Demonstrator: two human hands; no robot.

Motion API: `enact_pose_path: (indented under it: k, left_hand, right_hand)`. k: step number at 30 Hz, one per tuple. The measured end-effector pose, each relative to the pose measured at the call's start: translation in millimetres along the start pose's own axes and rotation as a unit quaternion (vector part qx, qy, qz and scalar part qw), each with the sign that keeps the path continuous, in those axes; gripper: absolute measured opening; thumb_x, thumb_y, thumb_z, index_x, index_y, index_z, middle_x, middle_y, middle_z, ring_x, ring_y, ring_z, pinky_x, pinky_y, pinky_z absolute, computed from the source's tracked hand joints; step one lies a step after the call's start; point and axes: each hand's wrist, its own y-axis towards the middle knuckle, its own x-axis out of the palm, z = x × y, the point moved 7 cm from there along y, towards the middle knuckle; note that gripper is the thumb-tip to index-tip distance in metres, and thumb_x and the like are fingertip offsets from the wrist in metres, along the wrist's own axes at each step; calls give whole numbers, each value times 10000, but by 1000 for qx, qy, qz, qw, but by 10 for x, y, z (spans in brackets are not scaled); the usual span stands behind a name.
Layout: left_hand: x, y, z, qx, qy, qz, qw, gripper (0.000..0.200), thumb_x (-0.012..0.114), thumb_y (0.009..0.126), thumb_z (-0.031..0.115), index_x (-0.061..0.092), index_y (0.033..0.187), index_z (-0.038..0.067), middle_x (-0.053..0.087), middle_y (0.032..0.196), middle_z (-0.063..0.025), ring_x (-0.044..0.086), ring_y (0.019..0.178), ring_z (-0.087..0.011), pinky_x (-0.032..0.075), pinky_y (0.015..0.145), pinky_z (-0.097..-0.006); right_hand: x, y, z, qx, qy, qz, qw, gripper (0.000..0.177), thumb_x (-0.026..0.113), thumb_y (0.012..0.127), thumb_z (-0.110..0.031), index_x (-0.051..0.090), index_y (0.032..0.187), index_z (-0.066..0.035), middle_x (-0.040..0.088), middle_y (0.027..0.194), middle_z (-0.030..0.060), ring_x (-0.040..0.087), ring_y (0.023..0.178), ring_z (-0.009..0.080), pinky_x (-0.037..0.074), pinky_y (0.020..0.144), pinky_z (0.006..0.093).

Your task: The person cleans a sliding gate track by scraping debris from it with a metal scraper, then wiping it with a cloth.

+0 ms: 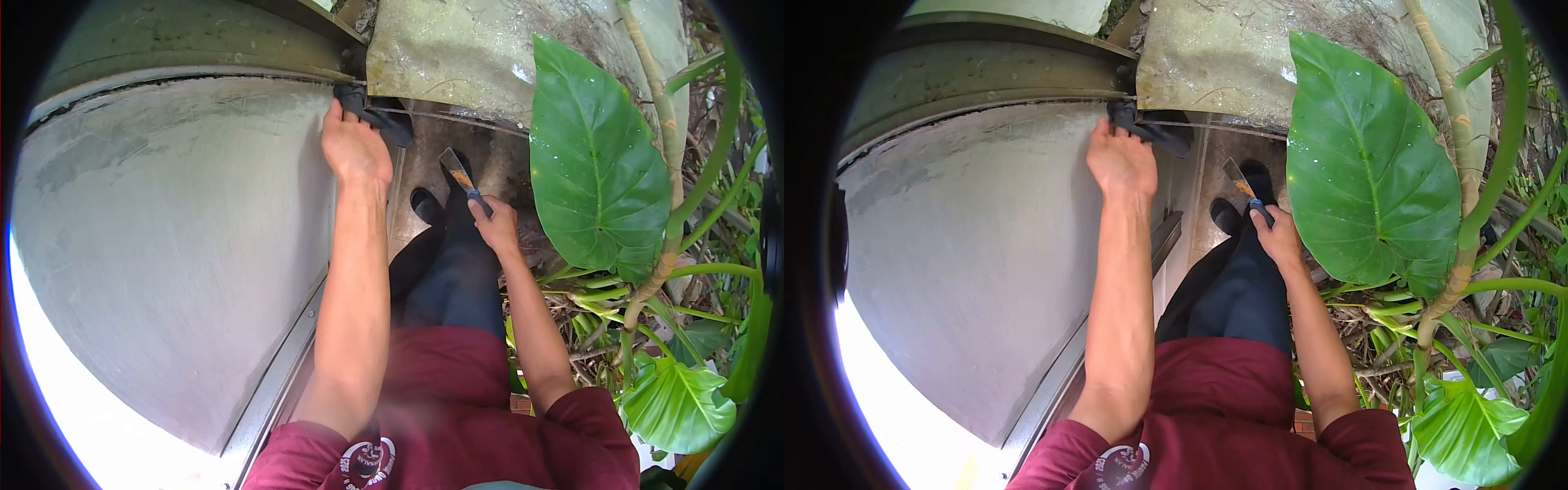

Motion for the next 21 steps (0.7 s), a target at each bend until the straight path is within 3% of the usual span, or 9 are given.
enact_pose_path:
  k: [4, 7, 8, 11, 12, 16, 21]
  left_hand:
    - [2, 8, 72, -4, 19, 18, 1000, 448, 322, 1013, 258, 405, 1355, -19, 459, 1395, -123, 397, 1270, -228, 258, 1080, -376]
    - [13, -148, 167, 66, 15, -12, 998, 406, 308, 1006, 257, 505, 1256, 5, 516, 1334, -111, 419, 1230, -234, 202, 1090, -401]
    - [33, -208, 227, 87, -21, -42, 995, 354, 333, 1002, 219, 525, 1223, 21, 547, 1276, -96, 462, 1166, -215, 268, 1037, -373]
    - [164, -495, 567, 150, 26, -49, 987, 466, 381, 962, 112, 349, 1395, -57, 460, 1380, -154, 426, 1268, -230, 277, 1097, -383]
    - [252, -582, 705, 192, 18, -89, 977, 526, 402, 944, 89, 292, 1434, -65, 445, 1400, -173, 419, 1287, -241, 285, 1101, -390]
    - [568, -1011, 1176, 253, -8, -120, 960, 563, 418, 938, 95, 255, 1447, -83, 448, 1397, -183, 446, 1270, -264, 309, 1093, -398]
    - [784, -1532, 1842, 297, -47, -189, 935, 629, 490, 910, 105, 240, 1456, -82, 491, 1357, -187, 498, 1241, -277, 343, 1085, -426]
  right_hand:
    - [-10, -1, -53, 8, -16, -12, 1000, 343, 653, 884, -314, 671, 1001, 8, 678, 851, 213, 655, 787, 332, 495, 741, 395]
    - [-44, -50, -96, 3, 3, -4, 1000, 338, 652, 884, -316, 671, 995, 3, 674, 840, 205, 650, 784, 330, 493, 743, 392]
    - [-66, -68, -105, -1, 1, -5, 1000, 336, 653, 882, -316, 673, 994, 0, 673, 832, 201, 650, 776, 328, 493, 736, 392]
    - [-82, -97, -144, -12, -4, -10, 1000, 331, 658, 875, -319, 678, 993, -10, 669, 806, 193, 650, 749, 322, 493, 713, 393]
    - [-64, -116, -125, -12, -2, -7, 1000, 330, 659, 873, -320, 679, 992, -13, 666, 797, 191, 649, 738, 319, 492, 704, 394]
    - [-137, -334, -349, -4, -30, -36, 999, 320, 669, 859, -310, 684, 992, -19, 659, 778, 196, 658, 730, 322, 493, 682, 395]
    - [-289, -756, -834, -115, -33, -37, 992, 303, 700, 830, -275, 675, 994, -22, 651, 774, 200, 647, 721, 337, 496, 691, 397]
